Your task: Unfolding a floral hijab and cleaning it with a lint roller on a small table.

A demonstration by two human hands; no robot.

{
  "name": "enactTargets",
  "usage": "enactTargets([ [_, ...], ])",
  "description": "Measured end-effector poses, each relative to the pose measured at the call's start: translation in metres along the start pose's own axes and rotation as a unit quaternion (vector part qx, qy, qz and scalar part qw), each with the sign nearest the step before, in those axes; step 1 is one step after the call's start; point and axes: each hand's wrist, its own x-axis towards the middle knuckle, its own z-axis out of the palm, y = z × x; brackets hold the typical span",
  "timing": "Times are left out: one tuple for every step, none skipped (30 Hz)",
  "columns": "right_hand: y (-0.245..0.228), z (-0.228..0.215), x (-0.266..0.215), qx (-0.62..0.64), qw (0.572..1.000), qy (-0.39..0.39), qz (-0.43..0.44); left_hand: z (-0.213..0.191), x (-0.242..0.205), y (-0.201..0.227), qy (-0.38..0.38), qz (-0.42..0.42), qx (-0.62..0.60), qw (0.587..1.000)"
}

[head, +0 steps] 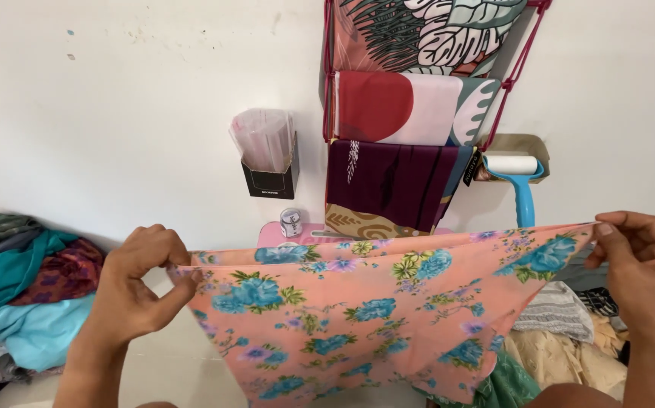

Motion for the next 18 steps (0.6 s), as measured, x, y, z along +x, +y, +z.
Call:
enactTargets([
  [0.0,0.001,-0.002,0.0,1.0,0.0,0.002,0.002,-0.001,-0.004,-0.001,-0.001,0.0,1.0],
  [-0.001,0.003,-0.004,0.003,1.0,0.0,0.009,0.004,-0.003,-0.008,0.008,-0.007,-0.004,1.0],
  [-0.001,0.004,-0.006,0.004,1.0,0.0,0.017,0.007,-0.004,-0.012,0.017,-0.013,-0.008,1.0],
  [0.001,0.004,-0.008,0.003,1.0,0.0,0.019,0.009,-0.005,-0.014,0.015,-0.015,-0.009,1.0],
  [0.003,0.005,-0.009,0.004,1.0,-0.003,0.018,0.012,-0.005,-0.017,0.025,-0.018,-0.023,0.999],
  [0.005,0.006,-0.01,0.005,1.0,-0.005,0.017,0.014,-0.005,-0.019,0.036,-0.022,-0.038,0.998],
  [0.001,0.006,-0.011,0.004,1.0,-0.004,0.017,0.016,-0.005,-0.021,0.035,-0.021,-0.039,0.998],
  [-0.003,0.007,-0.013,0.007,1.0,-0.011,0.007,0.018,-0.006,-0.022,0.037,-0.026,-0.021,0.999],
  [-0.007,0.007,-0.016,0.009,1.0,-0.018,-0.002,0.019,-0.007,-0.023,0.037,-0.032,-0.002,0.999],
  [-0.004,0.007,-0.017,0.007,1.0,-0.018,0.0,0.02,-0.006,-0.022,0.036,-0.033,-0.003,0.999],
  [-0.001,0.009,-0.019,0.022,1.0,-0.016,-0.007,0.02,-0.005,-0.022,0.035,-0.014,0.031,0.999],
  [0.002,0.01,-0.021,0.037,0.999,-0.015,-0.013,0.02,-0.004,-0.02,0.034,0.005,0.064,0.997],
  [0.005,0.012,-0.022,0.036,0.999,-0.013,-0.014,0.021,-0.005,-0.024,0.034,0.007,0.063,0.997],
  [0.007,0.013,-0.023,0.037,0.999,-0.015,-0.015,0.022,-0.006,-0.027,0.041,0.008,0.091,0.995],
  [0.009,0.013,-0.027,0.036,0.999,-0.018,-0.012,0.023,-0.008,-0.029,0.045,0.007,0.117,0.992],
  [0.008,0.014,-0.027,0.033,0.999,-0.016,-0.01,0.025,-0.006,-0.029,0.043,0.007,0.115,0.992],
  [0.006,0.016,-0.028,0.032,0.999,-0.018,-0.012,0.026,-0.006,-0.029,0.047,0.005,0.114,0.992],
  [0.005,0.017,-0.028,0.03,0.999,-0.02,-0.015,0.028,-0.007,-0.029,0.051,0.002,0.113,0.992],
])
